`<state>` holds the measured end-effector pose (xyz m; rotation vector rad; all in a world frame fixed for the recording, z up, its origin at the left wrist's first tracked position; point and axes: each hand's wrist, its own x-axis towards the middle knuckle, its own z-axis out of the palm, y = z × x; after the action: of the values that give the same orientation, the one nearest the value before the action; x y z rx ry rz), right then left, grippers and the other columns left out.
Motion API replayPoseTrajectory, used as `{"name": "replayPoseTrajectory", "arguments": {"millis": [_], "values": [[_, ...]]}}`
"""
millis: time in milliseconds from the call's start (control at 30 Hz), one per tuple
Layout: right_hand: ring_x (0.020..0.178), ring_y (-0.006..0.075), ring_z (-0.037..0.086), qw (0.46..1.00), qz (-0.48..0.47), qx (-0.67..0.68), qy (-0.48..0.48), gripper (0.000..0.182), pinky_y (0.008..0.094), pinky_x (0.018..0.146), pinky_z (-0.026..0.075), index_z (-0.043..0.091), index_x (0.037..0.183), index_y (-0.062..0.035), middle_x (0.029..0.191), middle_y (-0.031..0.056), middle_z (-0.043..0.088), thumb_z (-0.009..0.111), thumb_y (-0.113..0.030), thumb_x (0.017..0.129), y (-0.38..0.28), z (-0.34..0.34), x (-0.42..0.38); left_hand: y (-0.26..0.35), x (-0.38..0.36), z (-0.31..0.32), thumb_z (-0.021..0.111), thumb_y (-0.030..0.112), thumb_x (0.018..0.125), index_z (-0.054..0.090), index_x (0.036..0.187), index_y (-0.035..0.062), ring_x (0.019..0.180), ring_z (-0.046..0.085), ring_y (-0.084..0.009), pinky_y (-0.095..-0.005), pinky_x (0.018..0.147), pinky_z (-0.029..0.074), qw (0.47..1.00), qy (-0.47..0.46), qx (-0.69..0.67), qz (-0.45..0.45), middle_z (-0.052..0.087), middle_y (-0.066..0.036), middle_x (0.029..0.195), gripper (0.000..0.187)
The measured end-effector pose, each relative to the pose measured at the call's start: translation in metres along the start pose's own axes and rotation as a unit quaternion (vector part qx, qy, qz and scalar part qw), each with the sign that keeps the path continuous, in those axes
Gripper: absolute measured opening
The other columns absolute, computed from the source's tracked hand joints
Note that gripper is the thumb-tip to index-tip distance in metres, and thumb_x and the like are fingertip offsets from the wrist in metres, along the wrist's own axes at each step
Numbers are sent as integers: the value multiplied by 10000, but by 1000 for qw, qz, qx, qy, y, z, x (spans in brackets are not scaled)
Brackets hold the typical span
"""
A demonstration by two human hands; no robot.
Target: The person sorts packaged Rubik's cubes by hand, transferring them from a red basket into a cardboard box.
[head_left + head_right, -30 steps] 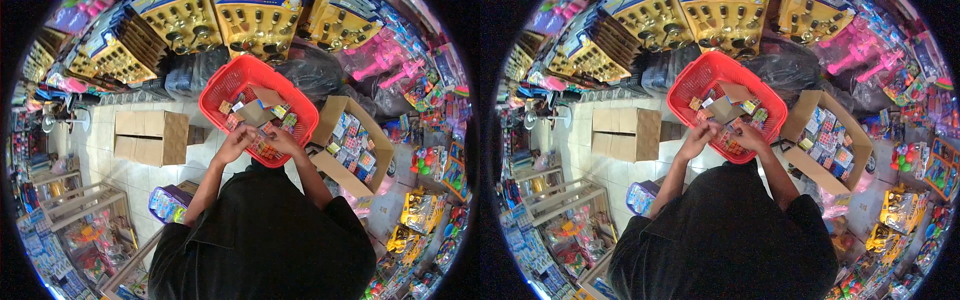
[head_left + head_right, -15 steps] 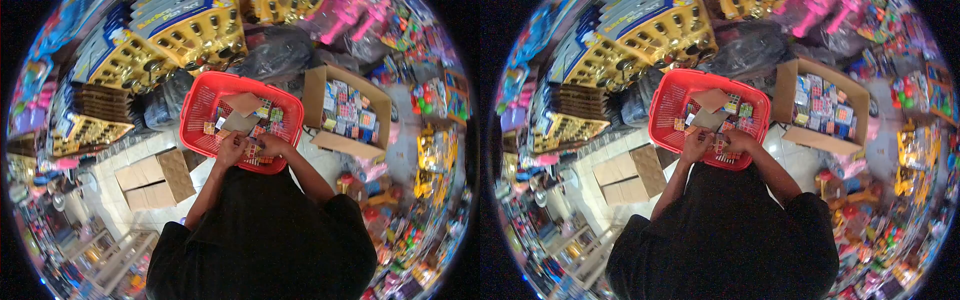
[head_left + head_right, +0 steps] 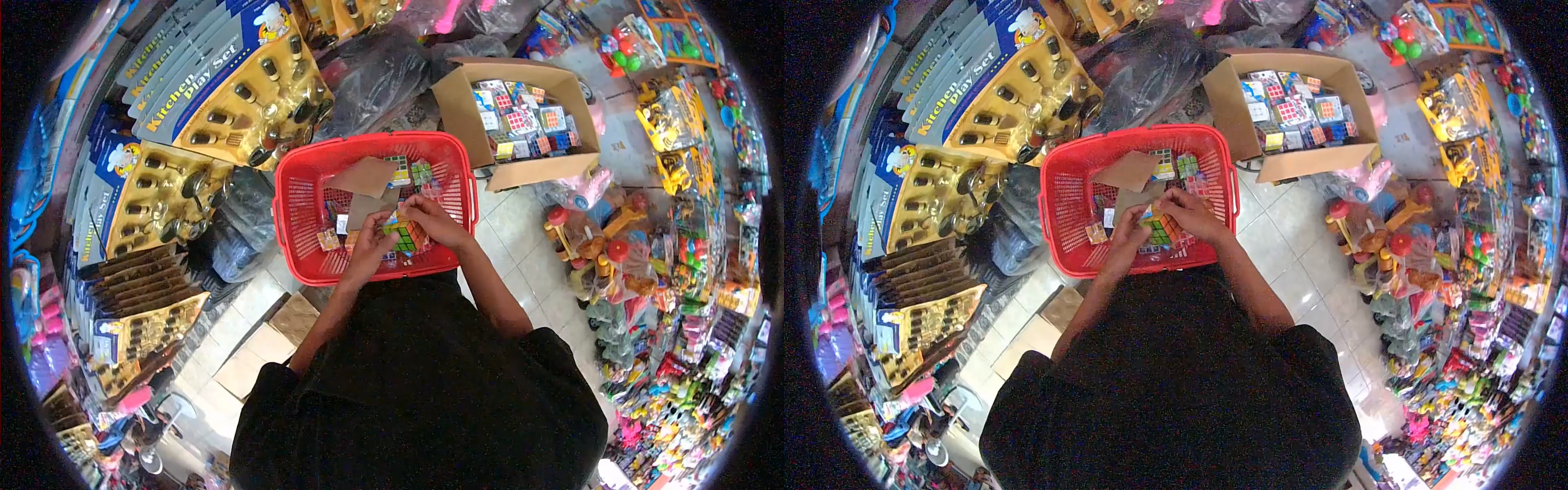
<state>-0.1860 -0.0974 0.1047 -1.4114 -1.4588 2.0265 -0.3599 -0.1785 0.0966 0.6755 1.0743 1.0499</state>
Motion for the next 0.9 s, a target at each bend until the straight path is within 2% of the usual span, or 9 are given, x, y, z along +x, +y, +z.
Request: {"name": "replayPoseTrajectory", "arguments": {"millis": [167,333,467,500,533,600,700,800,900], "values": [[801,95,531,996,-10,87,-4,322,244,656,460,536,1029,-64,890,29,569,525,-375,947,-12,25,-8,9,6,-24,722,174,811,421,1251,55,1018,525,-156,-297,873,457,990,-40,134,9,525,-86,1106,546],[915,116,541,992,-74,102,16,344,287,726,493,479,1186,-65,1020,40,555,583,-261,924,-16,37,5,13,3,-50,708,127,814,433,1228,41,954,554,-144,-291,833,473,997,41,62,38,557,-82,1074,504],[964,210,541,970,-168,-108,137,598,332,806,494,409,1303,-99,1091,102,528,704,-248,805,27,24,54,-5,10,-83,653,101,854,450,1201,5,930,589,-142,-287,796,498,992,88,-64,62,589,-79,1065,414],[1107,324,492,955,-196,-154,164,715,395,891,469,375,1350,-152,1169,194,487,744,-254,747,24,25,57,5,4,-84,646,102,858,453,1201,4,929,595,-145,-289,791,503,988,92,-115,51,594,-81,1062,406],[1122,336,484,932,-210,-229,187,716,416,917,449,386,1347,-152,1212,226,456,752,-212,735,26,27,62,15,-2,-85,639,103,862,455,1201,4,928,601,-148,-291,786,508,981,96,-167,39,599,-82,1059,398],[1154,359,468,867,-236,-373,232,726,457,970,409,408,1340,-152,1296,292,394,770,-127,712,32,30,73,19,-7,-93,512,162,935,484,1227,20,1022,597,-195,-347,875,498,985,114,-130,22,587,-84,1149,326],[1262,438,346,831,-274,-418,245,698,497,1051,300,473,1321,-164,1417,283,295,776,-169,693,35,34,84,6,-10,-107,501,194,941,533,1185,46,1003,599,-175,-357,885,484,979,123,-161,0,609,-65,1096,288],[1293,438,326,787,-284,-488,247,539,511,1058,287,574,1242,-165,1376,225,406,741,-226,733,32,34,90,-6,-10,-115,500,215,944,517,1195,44,990,597,-178,-359,890,478,976,112,-188,10,601,-61,1092,304],[1233,434,429,794,-315,-456,249,352,465,1010,357,657,1145,-165,1292,294,473,666,-265,808,51,26,111,4,-11,-102,500,247,950,461,1240,91,965,594,-166,-349,812,498,969,159,-186,30,583,-52,1105,331]]}}
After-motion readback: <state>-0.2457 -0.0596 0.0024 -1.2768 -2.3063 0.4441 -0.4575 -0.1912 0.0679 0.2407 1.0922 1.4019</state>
